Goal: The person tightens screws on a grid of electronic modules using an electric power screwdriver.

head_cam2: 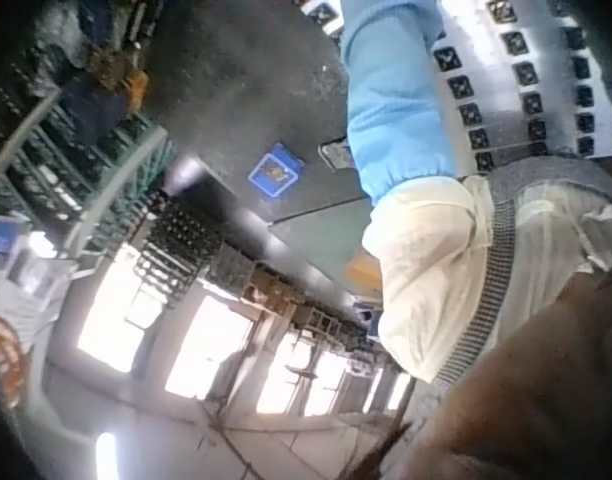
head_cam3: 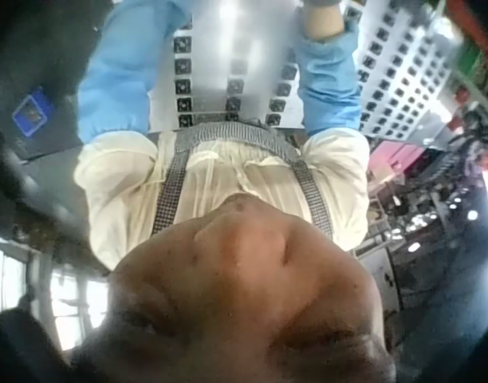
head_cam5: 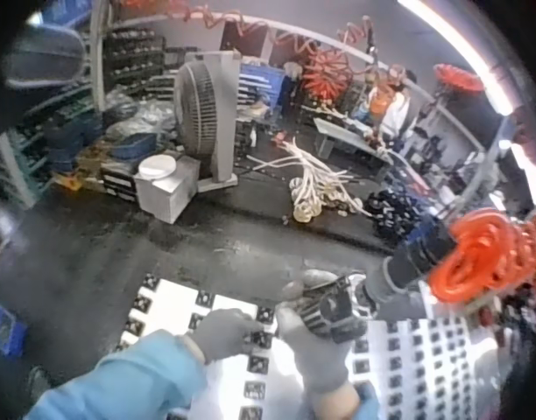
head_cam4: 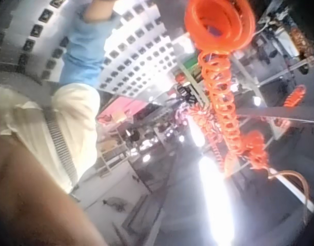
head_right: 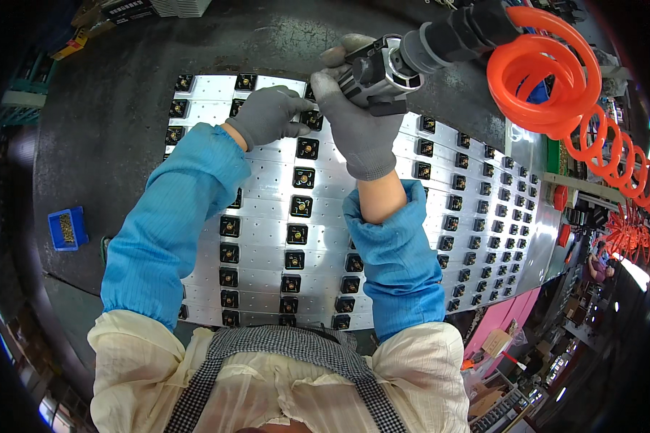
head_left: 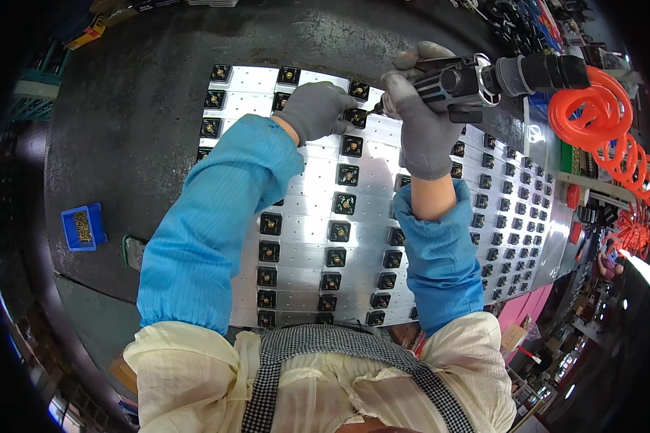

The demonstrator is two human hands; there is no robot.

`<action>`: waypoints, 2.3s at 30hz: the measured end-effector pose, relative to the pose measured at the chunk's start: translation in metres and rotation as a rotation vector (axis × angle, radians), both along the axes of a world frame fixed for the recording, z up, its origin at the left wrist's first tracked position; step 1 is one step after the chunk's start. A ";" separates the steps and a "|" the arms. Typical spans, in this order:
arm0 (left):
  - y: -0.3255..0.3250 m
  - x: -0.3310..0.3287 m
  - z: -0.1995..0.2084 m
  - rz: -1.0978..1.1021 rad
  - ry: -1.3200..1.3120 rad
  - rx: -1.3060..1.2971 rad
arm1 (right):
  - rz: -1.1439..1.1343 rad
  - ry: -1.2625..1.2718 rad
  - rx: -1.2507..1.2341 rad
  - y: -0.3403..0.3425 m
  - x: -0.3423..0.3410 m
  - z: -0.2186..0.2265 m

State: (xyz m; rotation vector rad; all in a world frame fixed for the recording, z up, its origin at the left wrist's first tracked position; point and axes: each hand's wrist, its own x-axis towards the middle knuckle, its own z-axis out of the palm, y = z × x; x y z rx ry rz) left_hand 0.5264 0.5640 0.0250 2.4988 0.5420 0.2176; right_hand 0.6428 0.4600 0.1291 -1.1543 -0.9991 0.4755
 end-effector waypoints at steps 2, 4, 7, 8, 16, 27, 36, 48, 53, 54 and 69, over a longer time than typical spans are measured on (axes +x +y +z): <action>0.000 0.000 0.000 -0.001 -0.003 0.000 | 0.002 0.012 -0.004 0.000 0.002 0.000; -0.002 0.000 0.001 0.001 -0.013 0.013 | 0.003 0.024 -0.008 0.001 0.004 0.000; -0.003 -0.001 0.006 0.016 0.012 -0.022 | 0.011 -0.011 -0.009 0.001 0.003 0.000; -0.002 -0.001 0.006 0.015 0.012 -0.021 | 0.014 0.028 -0.008 0.001 0.002 0.000; -0.003 -0.001 0.008 0.018 0.013 0.009 | 0.022 0.094 -0.029 0.003 0.003 0.002; -0.003 0.001 0.002 0.023 0.045 0.025 | 0.045 0.145 -0.024 0.002 0.009 -0.002; 0.001 -0.007 0.008 0.000 -0.011 0.019 | 0.056 0.190 0.139 -0.011 0.008 0.011; -0.046 -0.028 0.011 0.009 0.004 -0.001 | 0.118 0.213 0.126 -0.063 0.003 0.004; -0.045 -0.029 0.007 0.007 0.032 -0.003 | 0.106 0.213 0.117 -0.061 -0.003 -0.003; -0.045 -0.030 0.006 0.011 0.044 -0.006 | 0.078 0.237 0.120 -0.059 -0.006 -0.001; -0.042 -0.029 0.005 -0.002 0.036 -0.025 | 0.051 0.113 -0.009 -0.050 -0.018 0.001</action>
